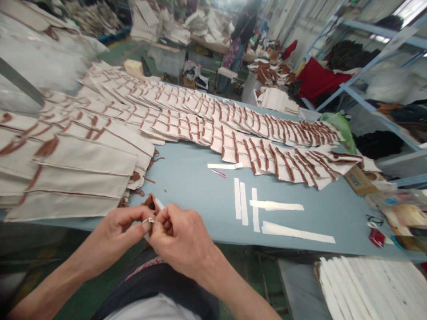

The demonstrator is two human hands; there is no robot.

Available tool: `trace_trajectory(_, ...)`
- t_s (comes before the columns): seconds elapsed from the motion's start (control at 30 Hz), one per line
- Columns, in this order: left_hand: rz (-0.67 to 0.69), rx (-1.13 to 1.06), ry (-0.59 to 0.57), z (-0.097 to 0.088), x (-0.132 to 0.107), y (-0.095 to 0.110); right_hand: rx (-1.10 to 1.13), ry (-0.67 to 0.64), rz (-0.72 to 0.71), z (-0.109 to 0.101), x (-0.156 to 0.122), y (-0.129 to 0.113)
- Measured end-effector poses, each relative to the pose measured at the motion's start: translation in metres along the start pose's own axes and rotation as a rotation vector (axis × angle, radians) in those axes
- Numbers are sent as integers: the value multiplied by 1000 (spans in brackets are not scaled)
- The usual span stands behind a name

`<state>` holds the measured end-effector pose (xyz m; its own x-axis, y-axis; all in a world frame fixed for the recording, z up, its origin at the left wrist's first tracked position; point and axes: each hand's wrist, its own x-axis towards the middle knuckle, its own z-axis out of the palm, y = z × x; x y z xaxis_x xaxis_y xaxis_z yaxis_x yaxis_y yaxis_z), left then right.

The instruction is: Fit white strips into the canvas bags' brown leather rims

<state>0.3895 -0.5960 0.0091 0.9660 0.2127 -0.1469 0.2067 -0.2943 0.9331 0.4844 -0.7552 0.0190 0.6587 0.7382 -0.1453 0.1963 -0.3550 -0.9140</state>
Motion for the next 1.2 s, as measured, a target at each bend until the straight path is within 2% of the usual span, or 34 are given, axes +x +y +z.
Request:
trace_trajectory(0.1, -98, -154, -71, -2, 0, -8, 140, -54, 121, -3, 1, -5)
trace_trajectory(0.17, -153, -199, -94, -4, 0, -12, 150, -53, 127, -4, 1, -4)
trace_trajectory(0.23, -176, -163, -96, -5, 1, -10, 124, -37, 75, -4, 1, 1)
trace_trajectory(0.33, -142, -42, -81, -7, 1, -1, 30, 5, -93, -6, 1, 10)
trace_trajectory(0.43, -82, 48, -73, -7, 0, 8, -187, 5, -239, -13, 1, 14)
trace_trajectory(0.6, 64, 167, -13, -5, -4, 9, -718, -42, -529, -25, 0, 9)
trace_trajectory(0.7, 111, 233, -1, -4, -4, 10, -867, -67, -600, -28, -1, 6)
trace_trajectory(0.83, 115, 246, 14, -1, -4, 15, -842, -44, -543, -23, -2, 5)
trace_trajectory(1.0, -40, 25, 7, 6, 1, 16, -580, 63, -355, -9, -2, 6)
trace_trajectory(1.1, -119, -78, -8, 7, 3, 8, -390, 48, -210, -6, -2, 5)
trace_trajectory(1.2, -174, -108, -66, 4, 1, -1, -208, -33, -104, -11, -1, 2)
